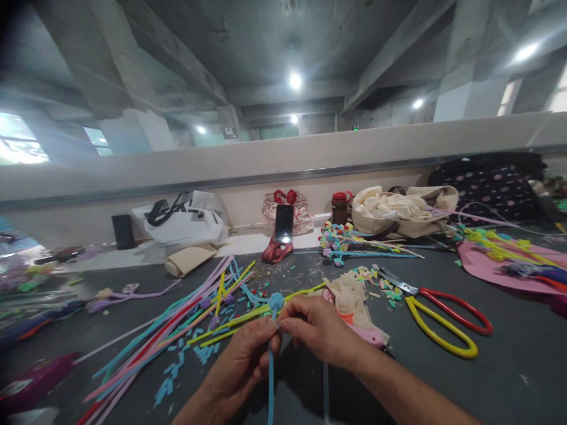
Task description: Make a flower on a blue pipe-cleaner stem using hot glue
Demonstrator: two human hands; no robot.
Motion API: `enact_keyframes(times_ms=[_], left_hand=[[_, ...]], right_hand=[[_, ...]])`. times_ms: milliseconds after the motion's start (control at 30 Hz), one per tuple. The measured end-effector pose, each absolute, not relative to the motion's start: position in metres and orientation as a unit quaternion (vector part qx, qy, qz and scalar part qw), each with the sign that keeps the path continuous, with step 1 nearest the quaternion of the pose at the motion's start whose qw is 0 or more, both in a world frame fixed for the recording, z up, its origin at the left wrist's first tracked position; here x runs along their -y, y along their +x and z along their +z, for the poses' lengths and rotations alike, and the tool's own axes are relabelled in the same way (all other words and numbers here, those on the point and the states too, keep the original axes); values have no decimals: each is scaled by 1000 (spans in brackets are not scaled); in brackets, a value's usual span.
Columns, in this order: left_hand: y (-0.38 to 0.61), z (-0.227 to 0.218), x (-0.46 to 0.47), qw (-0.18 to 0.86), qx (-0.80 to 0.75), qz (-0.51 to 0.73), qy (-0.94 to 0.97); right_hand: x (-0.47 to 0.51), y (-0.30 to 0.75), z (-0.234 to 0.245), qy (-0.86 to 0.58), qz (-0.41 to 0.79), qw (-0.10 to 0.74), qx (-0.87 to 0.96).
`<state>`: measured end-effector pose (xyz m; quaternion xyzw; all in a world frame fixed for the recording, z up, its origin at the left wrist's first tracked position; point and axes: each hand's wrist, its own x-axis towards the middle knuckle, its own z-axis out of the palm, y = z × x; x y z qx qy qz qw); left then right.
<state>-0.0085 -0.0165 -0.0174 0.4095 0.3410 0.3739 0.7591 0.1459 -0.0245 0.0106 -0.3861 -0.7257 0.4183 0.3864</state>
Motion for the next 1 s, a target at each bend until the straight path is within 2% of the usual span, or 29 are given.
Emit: enact_keyframes(times_ms=[167, 433, 633, 833, 1000], left_hand=[[-7, -16, 16, 758, -348, 371, 408], [-1, -9, 21, 735, -369, 406, 398], [-3, -13, 20, 747, -362, 409, 378], [-9, -7, 22, 752, -378, 434, 321], [-7, 7, 25, 755, -387, 433, 305]], right_hand=[[20, 148, 7, -369, 491, 383, 690], [20, 149, 15, -398, 500, 414, 648], [20, 144, 15, -436, 402, 431, 680], [24, 182, 36, -471, 379, 409, 683], [47, 227, 35, -551, 184, 287, 762]])
